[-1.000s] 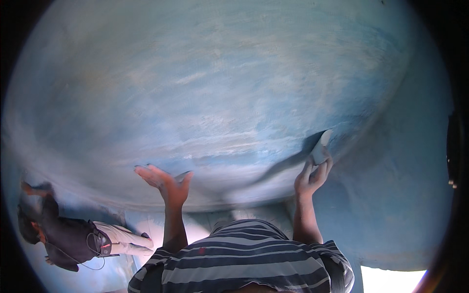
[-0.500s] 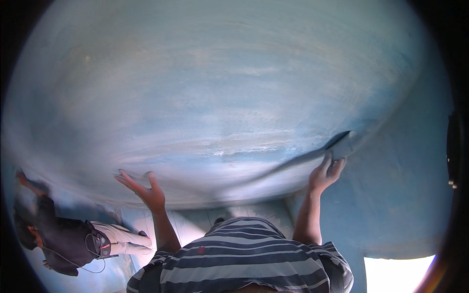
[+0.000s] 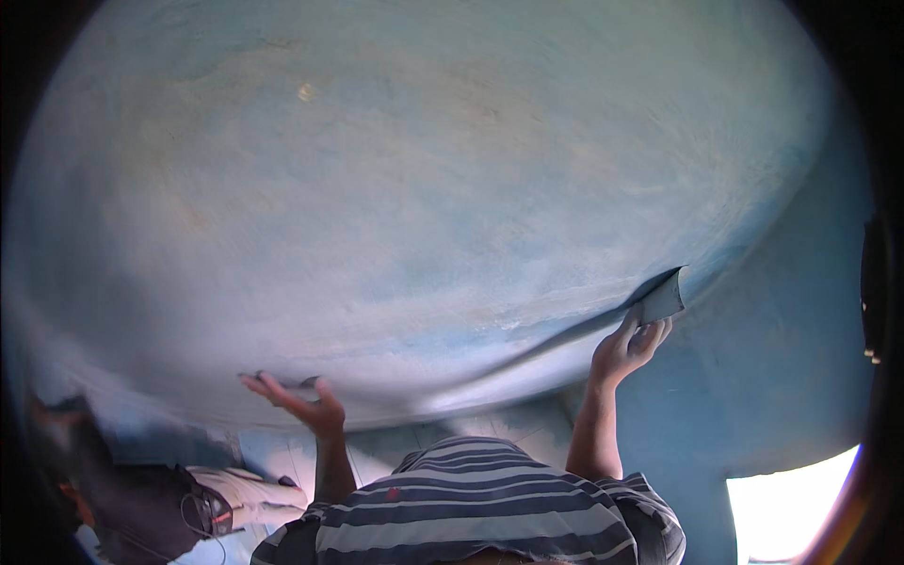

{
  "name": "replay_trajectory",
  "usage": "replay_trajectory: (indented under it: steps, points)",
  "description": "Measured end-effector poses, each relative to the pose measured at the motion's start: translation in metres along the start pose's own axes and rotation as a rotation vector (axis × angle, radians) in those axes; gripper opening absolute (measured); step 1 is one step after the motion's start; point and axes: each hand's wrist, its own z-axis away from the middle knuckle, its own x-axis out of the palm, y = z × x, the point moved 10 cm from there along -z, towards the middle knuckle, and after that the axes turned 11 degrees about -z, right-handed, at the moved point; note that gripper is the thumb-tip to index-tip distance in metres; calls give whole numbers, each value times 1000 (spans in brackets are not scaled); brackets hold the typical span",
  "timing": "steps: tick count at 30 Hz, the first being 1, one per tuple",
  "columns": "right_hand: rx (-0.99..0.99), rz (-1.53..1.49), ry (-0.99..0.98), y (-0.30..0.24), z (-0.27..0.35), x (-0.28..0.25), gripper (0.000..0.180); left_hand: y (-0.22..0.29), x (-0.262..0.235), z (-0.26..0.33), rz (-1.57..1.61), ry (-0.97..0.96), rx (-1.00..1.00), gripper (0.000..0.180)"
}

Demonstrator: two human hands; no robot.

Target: The person uses a sanding block to smooth a section of the ceiling. They move the block back and forth across the surface in a repetitive motion.

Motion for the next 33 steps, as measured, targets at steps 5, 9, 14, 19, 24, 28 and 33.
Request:
replay_trajectory:
  steps: [5,9,14,19,24,28,33]
  points:
    - [-191,137,-78,-39,13,25,33,-14,4,-25,-61,140,48,87]
    - [-105,158,-1,-28,4,24,30,3,-7,-46,-61,177,83,87]
    - [-122,120,-32,-62,1,44,24,14,-5,-57,-97,139,97,87]
    - [-136,103,25,-52,-12,41,18,23,-10,-52,-93,191,144,87]
    - [-122,101,-45,-63,-4,52,15,26,-7,-45,-81,198,146,86]
    - [-302,137,-25,-59,4,51,22,31,0,-38,-90,208,150,85]
    - [-216,64,42,-45,-3,48,18,38,4,-41,-95,214,189,84]
